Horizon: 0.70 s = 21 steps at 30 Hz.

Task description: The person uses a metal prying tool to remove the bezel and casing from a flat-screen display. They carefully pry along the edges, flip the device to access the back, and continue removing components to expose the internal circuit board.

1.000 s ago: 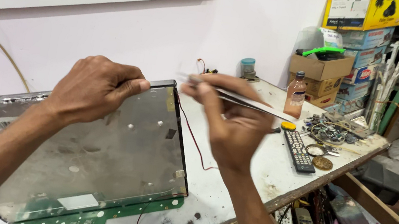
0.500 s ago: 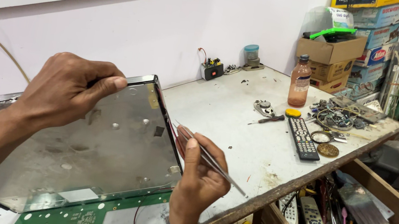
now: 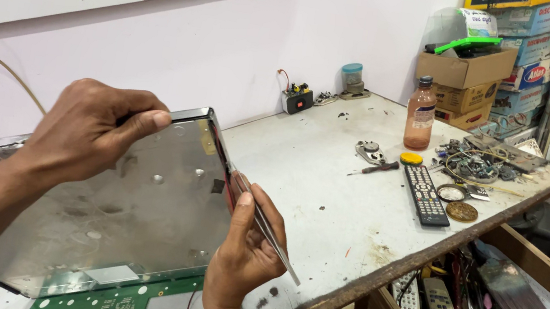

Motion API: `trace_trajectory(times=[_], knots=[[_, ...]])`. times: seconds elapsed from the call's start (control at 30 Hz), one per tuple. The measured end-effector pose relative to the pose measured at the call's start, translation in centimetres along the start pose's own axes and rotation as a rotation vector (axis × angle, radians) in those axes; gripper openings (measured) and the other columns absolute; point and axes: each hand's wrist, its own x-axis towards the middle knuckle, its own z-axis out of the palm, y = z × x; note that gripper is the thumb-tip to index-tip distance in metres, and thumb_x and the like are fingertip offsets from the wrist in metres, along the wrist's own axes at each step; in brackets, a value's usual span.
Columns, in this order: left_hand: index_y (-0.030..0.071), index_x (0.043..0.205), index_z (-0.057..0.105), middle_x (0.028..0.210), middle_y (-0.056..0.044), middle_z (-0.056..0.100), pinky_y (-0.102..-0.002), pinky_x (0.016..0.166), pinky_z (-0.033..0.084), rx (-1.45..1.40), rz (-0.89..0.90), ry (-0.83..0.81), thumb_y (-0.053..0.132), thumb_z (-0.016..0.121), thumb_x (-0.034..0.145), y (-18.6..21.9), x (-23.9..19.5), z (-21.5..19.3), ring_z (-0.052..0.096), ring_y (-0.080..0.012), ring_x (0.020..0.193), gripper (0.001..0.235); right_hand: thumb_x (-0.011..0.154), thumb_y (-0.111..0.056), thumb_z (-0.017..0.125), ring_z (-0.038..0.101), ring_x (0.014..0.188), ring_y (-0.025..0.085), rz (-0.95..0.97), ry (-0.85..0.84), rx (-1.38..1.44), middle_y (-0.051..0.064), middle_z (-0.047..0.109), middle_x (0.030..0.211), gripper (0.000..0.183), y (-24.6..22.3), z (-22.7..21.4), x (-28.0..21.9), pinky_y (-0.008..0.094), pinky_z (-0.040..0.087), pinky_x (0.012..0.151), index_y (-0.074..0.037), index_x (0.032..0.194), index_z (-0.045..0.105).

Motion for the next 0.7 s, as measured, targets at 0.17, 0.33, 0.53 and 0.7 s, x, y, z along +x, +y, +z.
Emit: trace_trajectory(times=[0.17, 0.33, 0.53, 0.7], knots=[[0.008, 0.092, 0.080, 0.042, -0.006, 0.060, -0.034, 0.035, 0.040, -0.016, -0.069, -0.039, 0.045, 0.056, 0.095, -0.6, 0.9, 0.3, 0.056, -0.0151, 0.031, 0.044, 0.095, 0.001, 0.062, 0.079, 0.097, 0.028, -0.036, 0.040, 0.008, 0.026, 0.076, 0.106, 0.021, 0.6, 1.4, 0.1, 0.035, 0.068, 0.088, 0.013, 0.112, 0.066], [0.012, 0.091, 0.080, 0.039, -0.002, 0.058, -0.032, 0.039, 0.044, -0.057, -0.063, -0.054, 0.047, 0.055, 0.096, -1.2, 1.7, 0.3, 0.058, -0.0112, 0.032, 0.044, 0.096, 0.001, 0.064, 0.079, 0.094, 0.029, -0.156, 0.082, -0.094, 0.027, 0.076, 0.104, 0.020, 1.3, 2.7, -0.5, 0.034, 0.069, 0.086, 0.014, 0.110, 0.067], [0.014, 0.088, 0.083, 0.039, -0.004, 0.056, -0.039, 0.044, 0.042, -0.029, -0.073, -0.024, 0.048, 0.060, 0.094, -1.4, 1.8, 0.3, 0.049, -0.0161, 0.036, 0.041, 0.096, -0.001, 0.065, 0.079, 0.090, 0.026, -0.245, 0.157, -0.176, 0.025, 0.076, 0.104, 0.021, 2.1, 4.1, -1.5, 0.031, 0.069, 0.082, 0.013, 0.112, 0.068], [0.014, 0.089, 0.082, 0.040, -0.004, 0.057, -0.038, 0.045, 0.044, -0.042, -0.076, -0.043, 0.047, 0.060, 0.094, -1.3, 1.6, 0.1, 0.051, -0.0163, 0.036, 0.040, 0.098, 0.000, 0.065, 0.080, 0.092, 0.026, -0.409, 0.191, -0.345, 0.024, 0.076, 0.105, 0.018, 2.6, 5.0, -2.4, 0.030, 0.065, 0.081, 0.011, 0.112, 0.069]])
